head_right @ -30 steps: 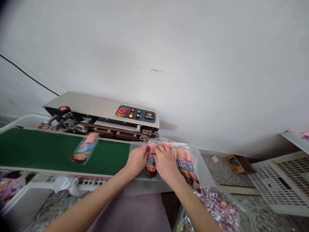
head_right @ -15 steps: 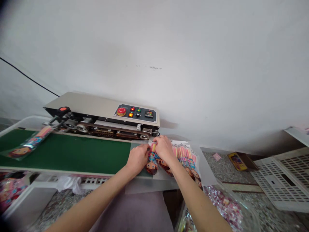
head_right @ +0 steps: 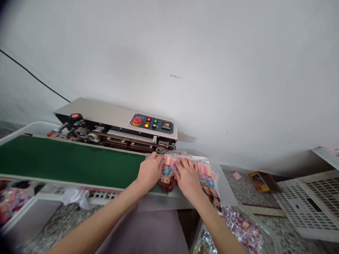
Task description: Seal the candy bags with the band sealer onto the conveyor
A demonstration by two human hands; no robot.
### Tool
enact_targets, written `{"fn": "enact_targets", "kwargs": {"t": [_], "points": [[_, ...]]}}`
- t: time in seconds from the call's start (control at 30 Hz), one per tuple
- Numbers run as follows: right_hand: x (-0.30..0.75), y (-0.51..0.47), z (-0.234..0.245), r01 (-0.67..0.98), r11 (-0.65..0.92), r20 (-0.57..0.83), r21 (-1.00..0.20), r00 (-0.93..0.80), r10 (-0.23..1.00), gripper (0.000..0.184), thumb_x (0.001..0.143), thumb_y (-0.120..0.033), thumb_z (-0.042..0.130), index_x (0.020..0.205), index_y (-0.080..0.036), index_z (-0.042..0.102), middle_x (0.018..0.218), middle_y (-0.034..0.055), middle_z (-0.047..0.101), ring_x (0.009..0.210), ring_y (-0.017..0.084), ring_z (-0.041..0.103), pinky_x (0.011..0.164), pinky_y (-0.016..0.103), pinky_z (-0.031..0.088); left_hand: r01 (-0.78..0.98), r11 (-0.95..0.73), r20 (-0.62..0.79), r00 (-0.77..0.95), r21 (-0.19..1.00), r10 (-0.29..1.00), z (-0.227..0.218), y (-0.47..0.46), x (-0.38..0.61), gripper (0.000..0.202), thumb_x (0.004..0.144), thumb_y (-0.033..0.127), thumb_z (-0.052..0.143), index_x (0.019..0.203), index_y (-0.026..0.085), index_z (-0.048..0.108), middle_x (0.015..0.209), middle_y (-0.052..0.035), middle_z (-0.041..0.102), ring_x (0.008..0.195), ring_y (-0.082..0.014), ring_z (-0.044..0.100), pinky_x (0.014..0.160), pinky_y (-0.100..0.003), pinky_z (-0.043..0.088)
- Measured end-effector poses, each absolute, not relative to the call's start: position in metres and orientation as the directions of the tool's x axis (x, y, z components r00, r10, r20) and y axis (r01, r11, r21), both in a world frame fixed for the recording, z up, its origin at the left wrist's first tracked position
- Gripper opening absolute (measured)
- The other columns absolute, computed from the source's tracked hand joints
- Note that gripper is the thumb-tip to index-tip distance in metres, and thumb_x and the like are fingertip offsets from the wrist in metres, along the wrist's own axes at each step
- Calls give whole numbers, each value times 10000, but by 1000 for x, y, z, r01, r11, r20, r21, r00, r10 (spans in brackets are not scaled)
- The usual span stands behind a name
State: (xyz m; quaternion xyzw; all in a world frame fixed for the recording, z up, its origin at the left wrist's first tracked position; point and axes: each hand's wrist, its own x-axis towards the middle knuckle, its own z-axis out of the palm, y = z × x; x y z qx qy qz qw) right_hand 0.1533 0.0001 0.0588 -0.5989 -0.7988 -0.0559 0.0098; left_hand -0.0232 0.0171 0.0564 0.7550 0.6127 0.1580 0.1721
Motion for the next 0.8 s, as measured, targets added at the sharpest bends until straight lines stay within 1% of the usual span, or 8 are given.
{"fn": "enact_targets", "kwargs": {"t": [0.1,0.17,0.23,0.3,0.47,0.6,0.7,0.8], "points": [[153,-4,55,963,258,90,79,-265,960,359,1000,-288,450,1305,-241,635,1407,89,586,1308,302,455,1028,467,384,785,-413,116,408,462,906,56,8,-23,398,1059,337,327,1317,187,589,1408,-115,575,1313,-245,524,1076,-377,423],[154,-5,54,964,253,90,78,-259,962,366,996,-268,447,1312,-237,629,1426,84,576,1324,305,442,1053,483,366,706,-564,136,567,429,813,46,3,-25,512,1056,438,328,1491,186,424,1568,-121,424,1466,-264,345,1176,-480,304],[154,-6,53,963,257,90,79,-264,960,369,992,-276,459,1318,-238,627,1437,78,572,1333,310,432,1069,494,350,673,-640,130,645,370,753,32,0,-32,611,1046,499,325,1573,195,267,1643,-116,276,1539,-268,160,1212,-583,163],[155,-7,52,962,257,86,89,-264,961,373,986,-284,474,1324,-238,625,1446,76,565,1340,312,425,1078,496,341,677,-664,134,661,318,738,19,-1,-44,617,1049,505,304,1589,217,222,1660,-98,216,1553,-256,82,1211,-627,77],[151,-6,50,968,226,61,111,-234,970,384,972,-267,495,1336,-238,617,1463,91,550,1348,312,423,1077,506,335,756,-613,118,604,230,788,16,3,-72,589,1048,506,299,1548,200,350,1654,-106,230,1540,-311,145,1196,-662,100],[146,-4,57,965,234,53,119,-241,969,370,974,-280,499,1315,-227,633,1453,101,555,1350,324,423,1066,503,346,839,-519,126,503,167,855,34,-1,-66,569,1040,478,343,1454,120,500,1580,-167,386,1496,-376,265,1189,-684,101],[146,-3,64,966,208,55,155,-218,974,375,969,-272,503,1313,-201,634,1465,111,547,1364,335,414,1077,499,337,714,-678,187,652,175,735,35,-3,-46,548,1067,407,258,1508,121,412,1592,-133,373,1502,-300,277,1214,-643,88],[146,-5,67,963,169,48,211,-183,982,395,962,-273,511,1330,-184,622,1483,128,527,1380,350,400,1099,516,310,619,-763,228,728,184,646,21,-3,-32,615,1067,475,177,1559,124,294,1639,-105,260,1525,-253,219,1222,-626,88]]}}
